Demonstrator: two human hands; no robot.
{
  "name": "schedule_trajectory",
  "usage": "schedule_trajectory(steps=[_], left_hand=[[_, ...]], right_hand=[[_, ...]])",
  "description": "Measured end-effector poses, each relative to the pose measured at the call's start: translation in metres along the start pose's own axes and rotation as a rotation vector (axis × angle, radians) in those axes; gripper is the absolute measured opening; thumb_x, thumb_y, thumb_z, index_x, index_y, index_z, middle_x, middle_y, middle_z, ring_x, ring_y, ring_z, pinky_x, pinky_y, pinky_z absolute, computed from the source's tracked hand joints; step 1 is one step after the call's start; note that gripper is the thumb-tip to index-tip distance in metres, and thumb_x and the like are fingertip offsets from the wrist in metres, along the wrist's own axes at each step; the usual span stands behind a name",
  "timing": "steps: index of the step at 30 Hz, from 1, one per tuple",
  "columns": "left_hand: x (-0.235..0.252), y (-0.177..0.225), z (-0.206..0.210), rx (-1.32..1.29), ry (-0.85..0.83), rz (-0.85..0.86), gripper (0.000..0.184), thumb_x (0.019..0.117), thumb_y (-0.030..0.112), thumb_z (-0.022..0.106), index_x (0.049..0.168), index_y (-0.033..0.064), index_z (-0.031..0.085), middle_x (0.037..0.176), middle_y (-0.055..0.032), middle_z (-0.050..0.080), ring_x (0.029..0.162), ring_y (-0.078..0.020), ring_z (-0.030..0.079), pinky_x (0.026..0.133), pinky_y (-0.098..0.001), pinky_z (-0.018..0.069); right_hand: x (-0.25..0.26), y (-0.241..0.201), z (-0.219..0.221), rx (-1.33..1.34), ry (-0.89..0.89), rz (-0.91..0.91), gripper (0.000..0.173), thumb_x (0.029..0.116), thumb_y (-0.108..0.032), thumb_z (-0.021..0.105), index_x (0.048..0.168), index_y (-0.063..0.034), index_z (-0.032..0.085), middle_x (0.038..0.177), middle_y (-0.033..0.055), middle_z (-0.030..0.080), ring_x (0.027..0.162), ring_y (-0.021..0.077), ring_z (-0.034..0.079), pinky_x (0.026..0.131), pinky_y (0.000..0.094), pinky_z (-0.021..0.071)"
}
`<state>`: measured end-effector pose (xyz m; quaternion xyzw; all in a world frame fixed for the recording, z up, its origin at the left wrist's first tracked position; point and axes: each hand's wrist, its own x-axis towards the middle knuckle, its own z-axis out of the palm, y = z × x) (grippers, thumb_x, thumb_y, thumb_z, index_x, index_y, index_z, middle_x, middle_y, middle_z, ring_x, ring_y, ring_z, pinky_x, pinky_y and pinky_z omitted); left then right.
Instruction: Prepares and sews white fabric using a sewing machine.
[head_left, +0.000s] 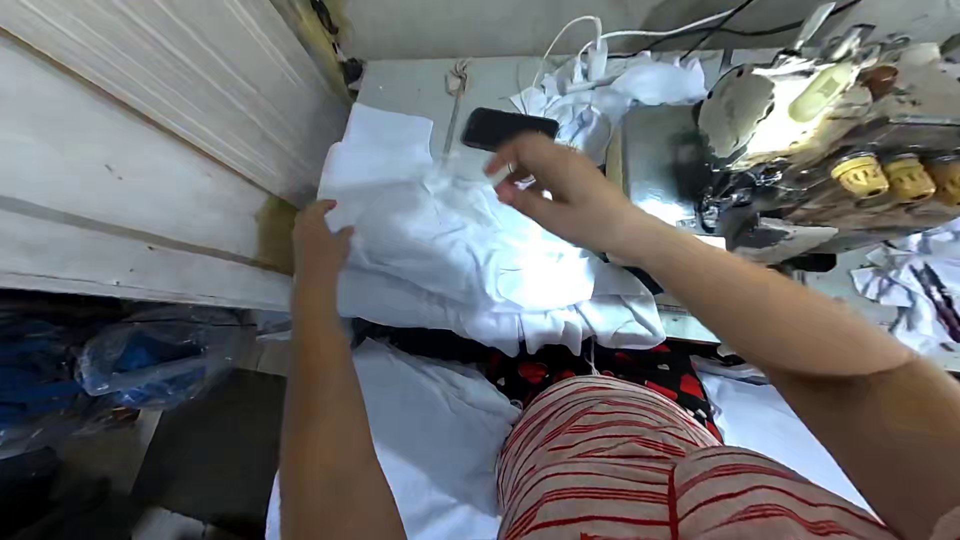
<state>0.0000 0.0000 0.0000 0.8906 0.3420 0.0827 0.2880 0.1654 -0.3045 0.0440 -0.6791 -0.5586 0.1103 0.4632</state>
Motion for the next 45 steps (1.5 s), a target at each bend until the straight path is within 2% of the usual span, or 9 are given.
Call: schedule_trajectory(steps=[5,9,15,21,27,32,37,42,45], left_hand=[[-0.074,0.02,0.068,-0.041,0.094,0.422,0.025,0.1022,0.01,0.058,0.118,-0.0075,0.067,0.122,-0.0261,0.066,0.119,-0.041,0.061,0.104,-0.0548,0.0476],[-0.119,0.047,0.121,-0.214,-0.03,0.764,0.016,0.0971,0.015,0.065,0.097,0.0058,0.078,0.097,-0.0071,0.075,0.099,-0.0191,0.07,0.092,-0.0374,0.0557],[-0.111,0.065,0.14,-0.091,-0.099,0.284,0.039,0.0951,0.011,0.071,0.127,-0.0064,0.058,0.111,-0.0215,0.067,0.1,-0.0336,0.068,0.088,-0.0489,0.0563],[-0.116,0.038,0.105,-0.395,-0.004,0.228,0.025,0.0977,0.007,0.064,0.119,-0.006,0.058,0.098,-0.0137,0.067,0.084,-0.0139,0.066,0.075,-0.0304,0.0563],[-0.132,0.025,0.111,-0.295,0.076,0.269,0.021,0.0975,0.008,0.063,0.114,-0.006,0.063,0.106,-0.0173,0.066,0.098,-0.0222,0.065,0.085,-0.0373,0.0549],[-0.141,0.052,0.107,-0.326,-0.186,0.677,0.043,0.0933,0.021,0.065,0.133,0.0043,0.062,0.138,-0.0092,0.064,0.141,-0.0246,0.048,0.12,-0.0544,0.029],[-0.147,0.029,0.095,-0.19,-0.333,0.602,0.02,0.0983,0.025,0.064,0.096,0.0082,0.076,0.081,-0.0012,0.073,0.082,-0.012,0.069,0.109,-0.0537,0.0388],[-0.148,0.011,0.095,-0.222,-0.215,0.555,0.025,0.1019,0.025,0.059,0.095,0.0077,0.075,0.088,-0.0015,0.073,0.089,-0.0102,0.068,0.102,-0.0412,0.0451],[-0.147,0.015,0.102,-0.281,-0.188,0.575,0.026,0.1031,0.027,0.058,0.095,0.0063,0.072,0.113,-0.0089,0.07,0.11,-0.0168,0.064,0.099,-0.0386,0.0486]], right_hand=[[-0.093,0.067,0.042,-0.077,0.007,0.141,0.018,0.0962,-0.003,0.059,0.107,0.0012,0.072,0.104,0.0151,0.07,0.095,0.025,0.068,0.086,0.0431,0.0577],[-0.128,0.083,0.068,-0.104,-0.022,0.048,0.031,0.0922,-0.026,0.072,0.115,-0.0048,0.073,0.119,0.0138,0.069,0.113,0.0288,0.063,0.099,0.0487,0.0503],[-0.115,0.078,0.091,-0.279,-0.026,0.014,0.016,0.0952,-0.019,0.068,0.098,-0.0069,0.077,0.108,0.0133,0.072,0.101,0.0318,0.068,0.083,0.0489,0.0548],[-0.112,0.056,0.075,-0.001,0.082,0.102,0.02,0.0976,-0.014,0.06,0.099,-0.0009,0.075,0.101,0.0103,0.074,0.099,0.0182,0.07,0.09,0.0358,0.0561],[-0.087,0.049,0.056,0.206,0.111,0.348,0.021,0.1077,-0.014,0.046,0.104,0.0008,0.06,0.067,-0.002,0.052,0.055,0.0001,0.049,0.054,0.0171,0.0455],[-0.098,0.021,0.085,0.117,-0.065,0.105,0.022,0.1045,-0.014,0.053,0.105,0.0009,0.069,0.089,0.0095,0.071,0.08,0.0137,0.069,0.074,0.032,0.0585],[-0.125,0.031,0.097,0.273,-0.172,0.195,0.026,0.1055,-0.017,0.052,0.115,0.0025,0.066,0.084,0.0093,0.069,0.07,0.0098,0.064,0.067,0.025,0.0549],[-0.117,0.063,0.071,-0.021,0.012,0.215,0.018,0.0962,-0.005,0.06,0.107,0.0013,0.072,0.093,0.0132,0.071,0.078,0.0187,0.068,0.073,0.035,0.0584],[-0.104,0.07,0.071,-0.132,0.007,0.095,0.013,0.091,-0.007,0.067,0.101,-0.0024,0.075,0.101,0.0141,0.071,0.094,0.0255,0.069,0.084,0.04,0.0578]])
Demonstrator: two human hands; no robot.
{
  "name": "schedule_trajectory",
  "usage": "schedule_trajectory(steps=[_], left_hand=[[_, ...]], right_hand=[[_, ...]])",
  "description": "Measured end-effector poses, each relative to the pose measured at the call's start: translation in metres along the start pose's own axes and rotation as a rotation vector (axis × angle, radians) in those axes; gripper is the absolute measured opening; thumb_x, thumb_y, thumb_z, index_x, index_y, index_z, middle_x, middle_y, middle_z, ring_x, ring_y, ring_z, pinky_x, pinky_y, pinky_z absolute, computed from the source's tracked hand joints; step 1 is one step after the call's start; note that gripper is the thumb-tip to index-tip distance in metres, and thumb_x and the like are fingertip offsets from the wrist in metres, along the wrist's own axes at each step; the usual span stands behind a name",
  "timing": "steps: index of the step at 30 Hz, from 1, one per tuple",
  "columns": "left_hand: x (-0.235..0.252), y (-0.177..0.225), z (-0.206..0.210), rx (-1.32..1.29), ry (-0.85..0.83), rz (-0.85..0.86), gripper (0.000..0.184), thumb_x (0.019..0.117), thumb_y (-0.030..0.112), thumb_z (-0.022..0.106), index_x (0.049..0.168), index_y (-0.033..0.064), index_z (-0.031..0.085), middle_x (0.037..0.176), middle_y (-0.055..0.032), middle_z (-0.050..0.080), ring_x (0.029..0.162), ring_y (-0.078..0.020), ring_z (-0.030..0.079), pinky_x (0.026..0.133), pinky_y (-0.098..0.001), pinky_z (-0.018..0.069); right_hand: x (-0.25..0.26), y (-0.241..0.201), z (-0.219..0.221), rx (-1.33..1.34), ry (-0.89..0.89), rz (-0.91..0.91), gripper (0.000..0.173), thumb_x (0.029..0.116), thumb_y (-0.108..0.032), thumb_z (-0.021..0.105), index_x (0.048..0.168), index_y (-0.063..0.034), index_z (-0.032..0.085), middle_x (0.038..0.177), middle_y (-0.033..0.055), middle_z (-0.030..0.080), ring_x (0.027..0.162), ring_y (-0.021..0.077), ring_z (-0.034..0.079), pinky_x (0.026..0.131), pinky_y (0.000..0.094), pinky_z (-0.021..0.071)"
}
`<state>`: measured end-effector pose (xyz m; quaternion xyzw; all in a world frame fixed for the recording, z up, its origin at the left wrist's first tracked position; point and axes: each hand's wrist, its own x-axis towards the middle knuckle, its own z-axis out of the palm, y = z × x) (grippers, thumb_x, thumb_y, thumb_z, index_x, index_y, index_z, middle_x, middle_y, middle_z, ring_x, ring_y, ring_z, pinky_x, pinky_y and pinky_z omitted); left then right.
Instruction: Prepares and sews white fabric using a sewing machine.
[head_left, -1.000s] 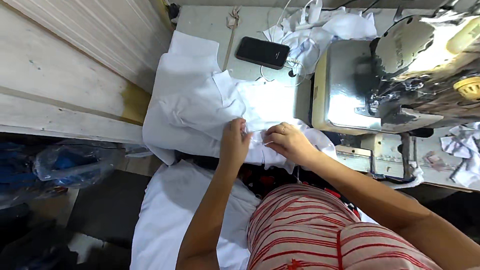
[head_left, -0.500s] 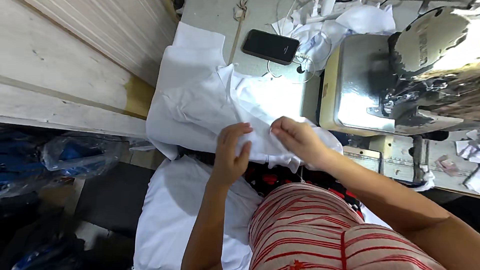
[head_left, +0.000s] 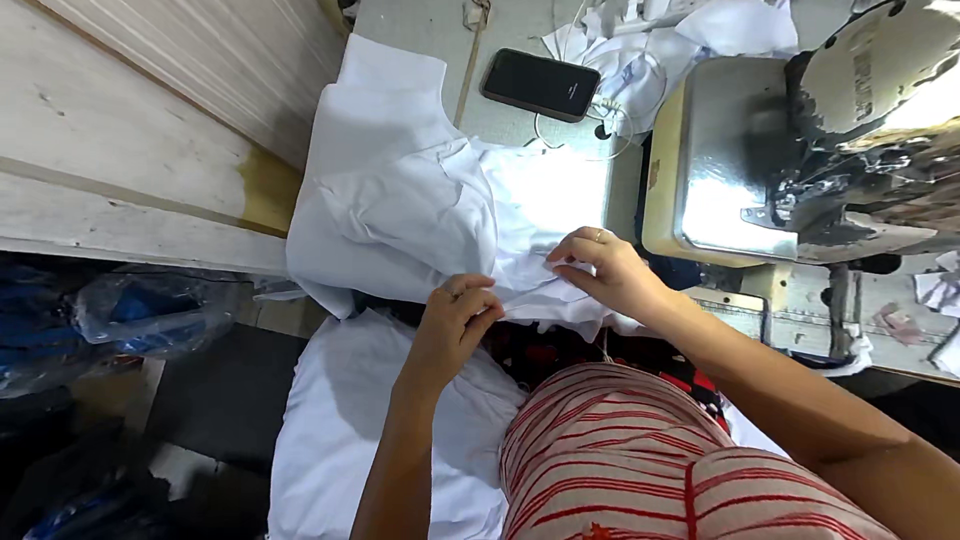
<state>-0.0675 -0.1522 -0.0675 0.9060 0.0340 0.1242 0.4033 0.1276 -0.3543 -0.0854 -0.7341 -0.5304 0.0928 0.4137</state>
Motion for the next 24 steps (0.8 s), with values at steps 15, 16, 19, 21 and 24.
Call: schedule_trajectory(steps=[15,16,19,21,24], left_hand=[[0.026,0.007,-0.005,-0.229,-0.07,-0.166,0.016,0.0943,0.01,0.07,0.106,0.0007,0.073,0.092,-0.002,0.073,0.082,0.0008,0.067,0.079,-0.017,0.055],[0.03,0.009,-0.007,-0.198,-0.065,-0.132,0.014,0.0943,0.01,0.07,0.104,0.001,0.074,0.092,-0.0024,0.073,0.082,-0.0006,0.067,0.081,-0.0183,0.0554],[0.041,0.013,-0.009,-0.148,-0.064,-0.052,0.01,0.0967,0.008,0.065,0.101,0.0007,0.071,0.091,-0.0043,0.07,0.082,-0.0047,0.066,0.08,-0.0213,0.0558],[0.044,0.017,-0.008,-0.137,-0.09,-0.043,0.01,0.0988,0.008,0.062,0.102,0.001,0.069,0.092,-0.0048,0.068,0.083,-0.0054,0.065,0.08,-0.0213,0.0551],[0.039,0.014,-0.002,-0.148,-0.11,-0.033,0.009,0.0988,0.007,0.062,0.1,0.0006,0.069,0.09,-0.0048,0.067,0.08,-0.004,0.063,0.077,-0.019,0.0538]], right_hand=[[0.016,-0.014,-0.019,0.21,-0.019,0.2,0.009,0.091,-0.014,0.072,0.094,-0.0061,0.074,0.081,0.0011,0.066,0.06,0.0029,0.047,0.054,0.0212,0.04],[0.018,-0.016,-0.021,0.234,-0.018,0.23,0.008,0.0914,-0.013,0.071,0.093,-0.0057,0.073,0.074,-0.0009,0.064,0.054,0.0006,0.043,0.05,0.0191,0.0368],[0.019,-0.017,-0.017,0.194,-0.064,0.223,0.009,0.0921,-0.01,0.07,0.099,-0.004,0.072,0.077,0.0042,0.066,0.055,0.0083,0.051,0.052,0.0269,0.0455],[0.017,-0.012,-0.007,0.122,-0.108,0.152,0.019,0.0888,-0.009,0.075,0.107,-0.0025,0.072,0.096,0.0125,0.069,0.074,0.0205,0.064,0.067,0.0382,0.0558],[0.012,0.001,0.012,0.023,-0.146,0.042,0.024,0.0854,-0.012,0.079,0.107,-0.0033,0.074,0.107,0.017,0.07,0.098,0.0328,0.068,0.085,0.0502,0.056]])
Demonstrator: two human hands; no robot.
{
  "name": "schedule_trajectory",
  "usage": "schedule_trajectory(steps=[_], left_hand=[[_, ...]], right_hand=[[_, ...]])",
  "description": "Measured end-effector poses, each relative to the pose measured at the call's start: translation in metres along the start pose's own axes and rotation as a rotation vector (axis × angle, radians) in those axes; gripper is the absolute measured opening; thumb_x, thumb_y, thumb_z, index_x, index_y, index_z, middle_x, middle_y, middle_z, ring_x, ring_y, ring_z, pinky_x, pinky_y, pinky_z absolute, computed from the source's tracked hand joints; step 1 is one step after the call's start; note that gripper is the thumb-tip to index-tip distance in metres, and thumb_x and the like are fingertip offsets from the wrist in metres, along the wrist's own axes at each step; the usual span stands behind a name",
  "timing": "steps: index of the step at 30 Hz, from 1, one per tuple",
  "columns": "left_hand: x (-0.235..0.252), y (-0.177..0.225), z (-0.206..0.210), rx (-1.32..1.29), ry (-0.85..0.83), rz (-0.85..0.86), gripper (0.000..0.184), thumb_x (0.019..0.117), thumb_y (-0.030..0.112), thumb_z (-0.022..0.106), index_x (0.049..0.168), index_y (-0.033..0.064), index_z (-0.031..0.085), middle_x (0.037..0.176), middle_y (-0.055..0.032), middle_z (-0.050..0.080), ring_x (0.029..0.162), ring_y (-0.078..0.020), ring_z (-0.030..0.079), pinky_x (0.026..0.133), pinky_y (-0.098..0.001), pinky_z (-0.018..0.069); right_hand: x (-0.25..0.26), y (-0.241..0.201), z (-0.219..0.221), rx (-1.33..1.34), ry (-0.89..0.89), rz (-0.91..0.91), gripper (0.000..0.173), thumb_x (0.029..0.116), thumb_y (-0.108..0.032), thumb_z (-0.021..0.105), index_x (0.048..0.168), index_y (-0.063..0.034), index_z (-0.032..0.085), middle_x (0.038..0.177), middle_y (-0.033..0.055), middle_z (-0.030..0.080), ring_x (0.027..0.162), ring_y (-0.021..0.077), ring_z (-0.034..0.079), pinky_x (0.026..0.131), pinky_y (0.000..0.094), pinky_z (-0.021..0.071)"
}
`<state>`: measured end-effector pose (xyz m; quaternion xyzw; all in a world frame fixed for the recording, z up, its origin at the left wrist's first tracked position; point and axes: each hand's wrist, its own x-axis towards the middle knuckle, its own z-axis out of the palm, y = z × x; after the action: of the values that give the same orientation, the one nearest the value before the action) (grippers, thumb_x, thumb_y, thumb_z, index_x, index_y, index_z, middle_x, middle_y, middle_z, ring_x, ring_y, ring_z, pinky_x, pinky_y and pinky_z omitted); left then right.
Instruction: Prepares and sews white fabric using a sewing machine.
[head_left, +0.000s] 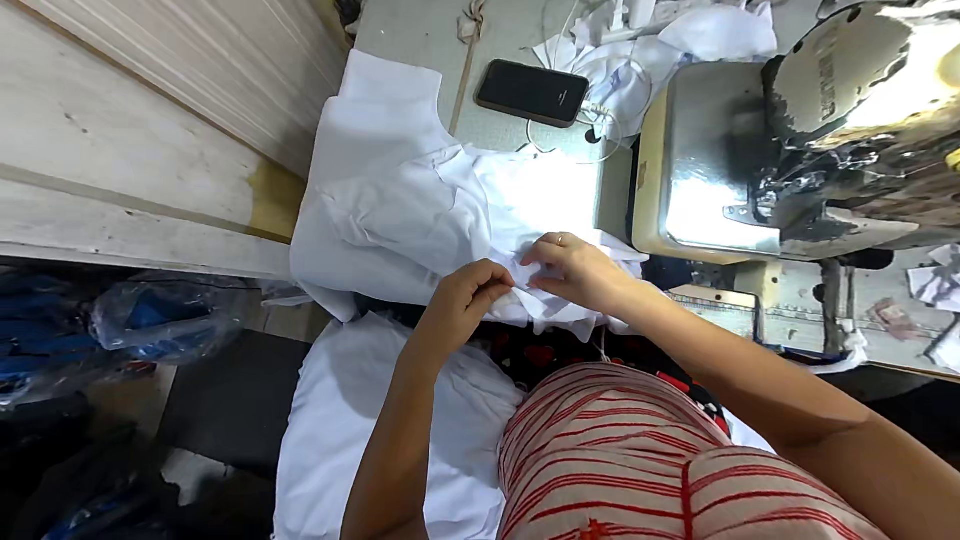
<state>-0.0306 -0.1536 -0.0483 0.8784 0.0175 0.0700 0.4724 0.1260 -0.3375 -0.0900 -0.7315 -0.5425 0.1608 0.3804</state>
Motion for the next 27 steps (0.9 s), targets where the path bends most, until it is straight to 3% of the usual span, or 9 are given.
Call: schedule_trajectory(steps=[6,8,13,16,19,21,23,25,27], left_hand=[[-0.014,-0.002,0.001,-0.103,-0.067,-0.264,0.023,0.0926,0.011,0.072,0.113,0.0007,0.068,0.083,0.0009,0.069,0.072,0.0019,0.062,0.07,-0.0153,0.0517],[-0.014,-0.003,-0.001,-0.077,-0.067,-0.272,0.017,0.0938,0.01,0.071,0.108,0.0008,0.072,0.089,-0.0014,0.072,0.076,0.0017,0.064,0.075,-0.016,0.0533],[-0.008,-0.01,-0.001,0.012,0.012,-0.126,0.012,0.0995,0.009,0.062,0.101,0.0003,0.07,0.091,-0.0054,0.07,0.081,-0.0055,0.065,0.079,-0.0237,0.0549],[0.006,0.004,0.002,-0.037,0.069,0.027,0.011,0.0984,0.007,0.062,0.1,-0.0007,0.07,0.09,-0.0046,0.068,0.082,-0.0034,0.064,0.079,-0.0196,0.0542],[0.027,0.043,0.009,-0.131,0.103,0.255,0.009,0.0939,0.007,0.068,0.092,0.0008,0.074,0.088,-0.0026,0.069,0.086,-0.0028,0.065,0.082,-0.0179,0.0536],[0.043,0.064,0.015,-0.098,0.167,0.317,0.009,0.0933,0.009,0.07,0.091,0.0027,0.076,0.094,-0.0047,0.068,0.089,-0.005,0.064,0.083,-0.0175,0.0533],[0.057,0.072,0.018,0.026,0.231,0.224,0.012,0.0903,0.009,0.074,0.1,0.001,0.075,0.099,-0.0103,0.067,0.081,-0.0087,0.062,0.073,-0.0199,0.0515],[0.063,0.07,0.018,0.074,0.176,0.086,0.025,0.0903,0.013,0.077,0.11,0.0011,0.068,0.1,-0.0098,0.068,0.067,-0.0081,0.059,0.06,-0.021,0.0506],[0.063,0.066,0.019,0.066,0.129,0.016,0.013,0.0902,0.013,0.077,0.095,0.0025,0.07,0.081,-0.0046,0.067,0.064,-0.0064,0.059,0.06,-0.0208,0.05]], right_hand=[[-0.003,0.006,0.005,-0.014,0.035,-0.008,0.016,0.0959,-0.01,0.064,0.1,-0.0031,0.078,0.106,0.0142,0.074,0.102,0.0308,0.07,0.089,0.0492,0.0559],[-0.003,0.003,0.0,0.032,0.051,0.027,0.019,0.0973,-0.011,0.061,0.099,-0.0014,0.077,0.103,0.0151,0.073,0.098,0.0293,0.07,0.086,0.0471,0.0562],[-0.004,-0.015,-0.025,0.095,0.097,0.13,0.022,0.1033,-0.012,0.051,0.105,-0.0006,0.07,0.087,0.0099,0.067,0.072,0.0178,0.062,0.067,0.0379,0.0537],[-0.004,-0.026,-0.041,0.31,0.128,0.196,0.016,0.1053,-0.014,0.054,0.106,-0.0007,0.063,0.072,0.0014,0.061,0.048,0.0025,0.052,0.045,0.0197,0.0479],[-0.003,-0.04,-0.054,0.548,0.161,0.224,0.008,0.1031,-0.01,0.058,0.103,-0.003,0.059,0.077,-0.0023,0.065,0.06,0.001,0.065,0.054,0.0181,0.0567],[-0.004,-0.046,-0.056,0.584,0.198,0.174,0.006,0.1026,-0.008,0.056,0.103,-0.0049,0.06,0.075,-0.0063,0.061,0.064,-0.0025,0.062,0.061,0.015,0.056],[-0.008,-0.05,-0.057,0.571,0.245,0.141,0.011,0.1024,-0.007,0.052,0.103,-0.0049,0.062,0.073,-0.0072,0.059,0.062,-0.0042,0.055,0.058,0.0126,0.0479],[-0.013,-0.049,-0.056,0.566,0.275,0.129,0.014,0.1055,-0.01,0.048,0.104,-0.0057,0.062,0.075,-0.0069,0.059,0.063,-0.0036,0.055,0.059,0.0134,0.0483],[-0.02,-0.047,-0.051,0.587,0.283,0.126,0.014,0.1059,-0.014,0.047,0.11,-0.006,0.059,0.081,-0.0063,0.061,0.068,-0.0022,0.057,0.063,0.016,0.0505]])
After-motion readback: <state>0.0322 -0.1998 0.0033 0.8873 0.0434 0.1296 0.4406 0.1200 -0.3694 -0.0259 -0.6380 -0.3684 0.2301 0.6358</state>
